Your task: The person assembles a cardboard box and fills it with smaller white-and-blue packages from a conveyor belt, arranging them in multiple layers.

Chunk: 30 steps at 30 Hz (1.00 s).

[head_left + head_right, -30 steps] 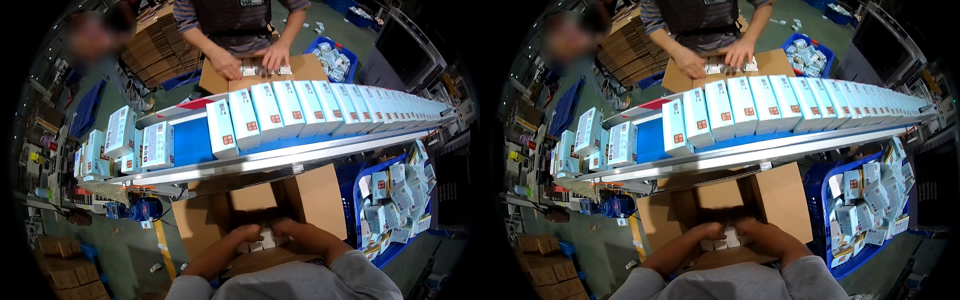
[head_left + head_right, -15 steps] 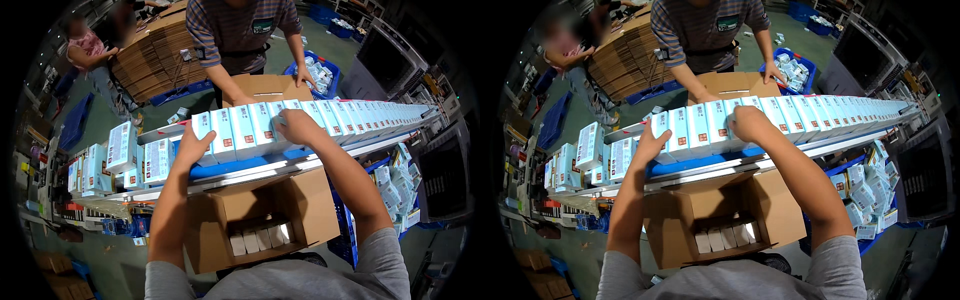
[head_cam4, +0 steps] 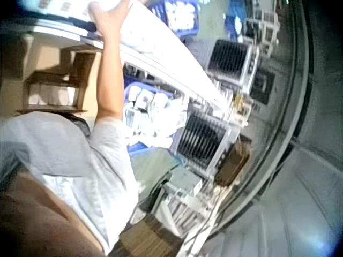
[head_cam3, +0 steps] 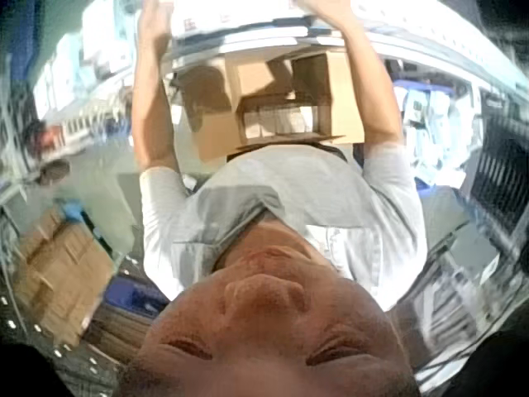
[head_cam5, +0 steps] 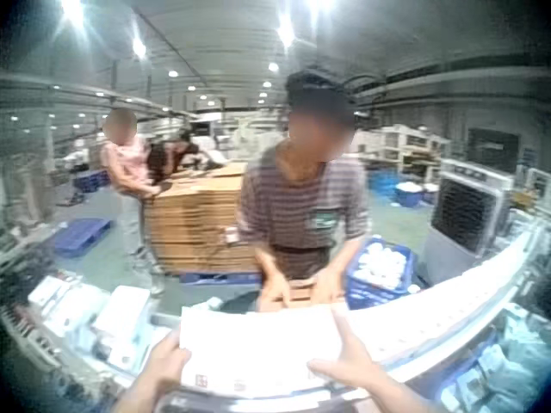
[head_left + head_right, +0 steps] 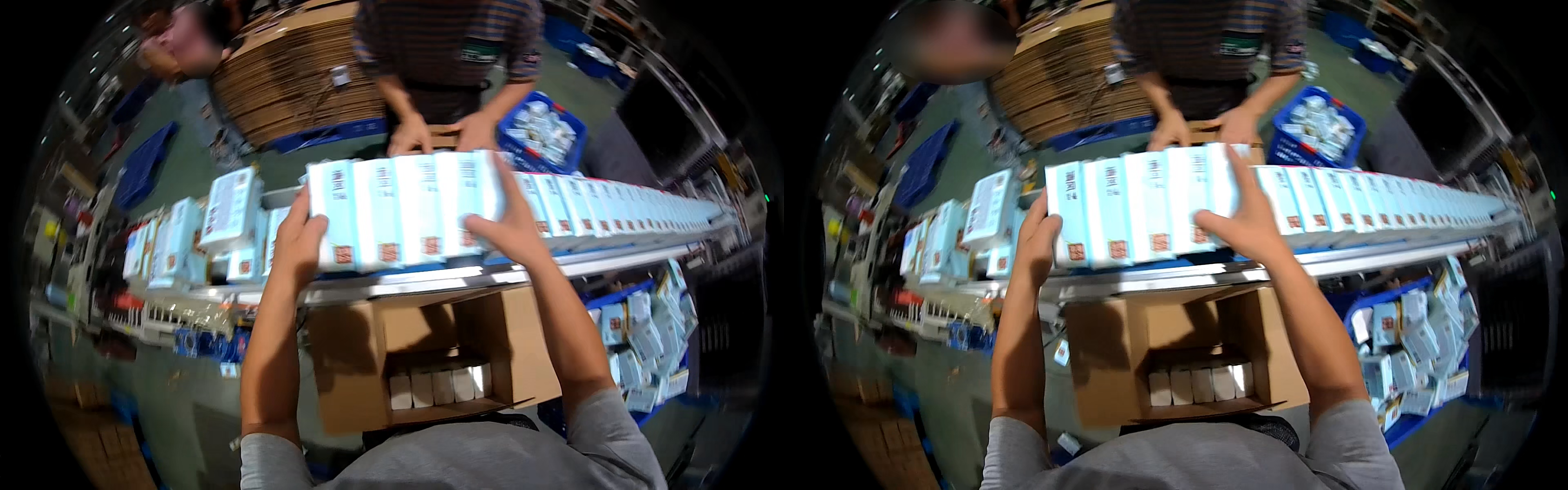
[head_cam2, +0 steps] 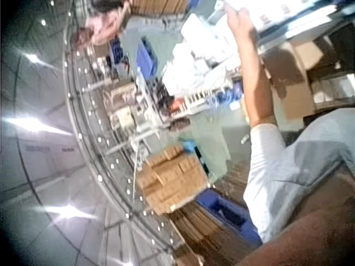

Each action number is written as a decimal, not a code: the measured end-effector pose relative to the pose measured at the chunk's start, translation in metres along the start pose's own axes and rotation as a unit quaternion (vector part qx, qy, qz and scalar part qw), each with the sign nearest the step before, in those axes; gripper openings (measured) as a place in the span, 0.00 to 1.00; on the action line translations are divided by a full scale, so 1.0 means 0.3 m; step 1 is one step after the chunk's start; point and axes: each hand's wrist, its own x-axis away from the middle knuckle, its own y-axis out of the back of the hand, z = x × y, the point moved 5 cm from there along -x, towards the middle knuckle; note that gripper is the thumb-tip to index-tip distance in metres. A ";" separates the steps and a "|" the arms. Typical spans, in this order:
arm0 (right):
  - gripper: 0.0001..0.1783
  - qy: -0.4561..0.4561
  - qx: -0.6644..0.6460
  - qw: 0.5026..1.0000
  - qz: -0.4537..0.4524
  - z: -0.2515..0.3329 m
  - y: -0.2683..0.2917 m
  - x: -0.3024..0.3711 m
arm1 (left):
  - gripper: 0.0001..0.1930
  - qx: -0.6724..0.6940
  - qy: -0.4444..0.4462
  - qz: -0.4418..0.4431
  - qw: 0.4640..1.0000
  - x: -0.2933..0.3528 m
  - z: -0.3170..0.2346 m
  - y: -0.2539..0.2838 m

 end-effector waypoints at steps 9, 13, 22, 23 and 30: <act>0.53 -0.016 -0.071 0.995 -0.074 0.098 0.309 0.324 | 0.40 0.083 0.013 0.237 0.968 0.265 -0.287 -0.172; 0.54 -0.034 -0.055 0.995 -0.078 0.080 0.375 0.430 | 0.43 0.076 0.042 0.290 0.953 0.305 -0.231 -0.243; 0.50 -0.165 -0.154 0.972 0.071 -0.038 0.205 0.657 | 0.44 0.095 0.239 0.262 0.930 0.556 -0.002 -0.265; 0.49 -0.169 -0.136 0.971 0.101 -0.072 0.156 0.678 | 0.44 0.104 0.261 0.231 0.931 0.586 0.054 -0.269; 0.50 -0.237 -0.003 0.934 0.269 -0.424 -0.178 0.657 | 0.38 -0.073 0.361 0.268 0.890 0.553 0.439 -0.363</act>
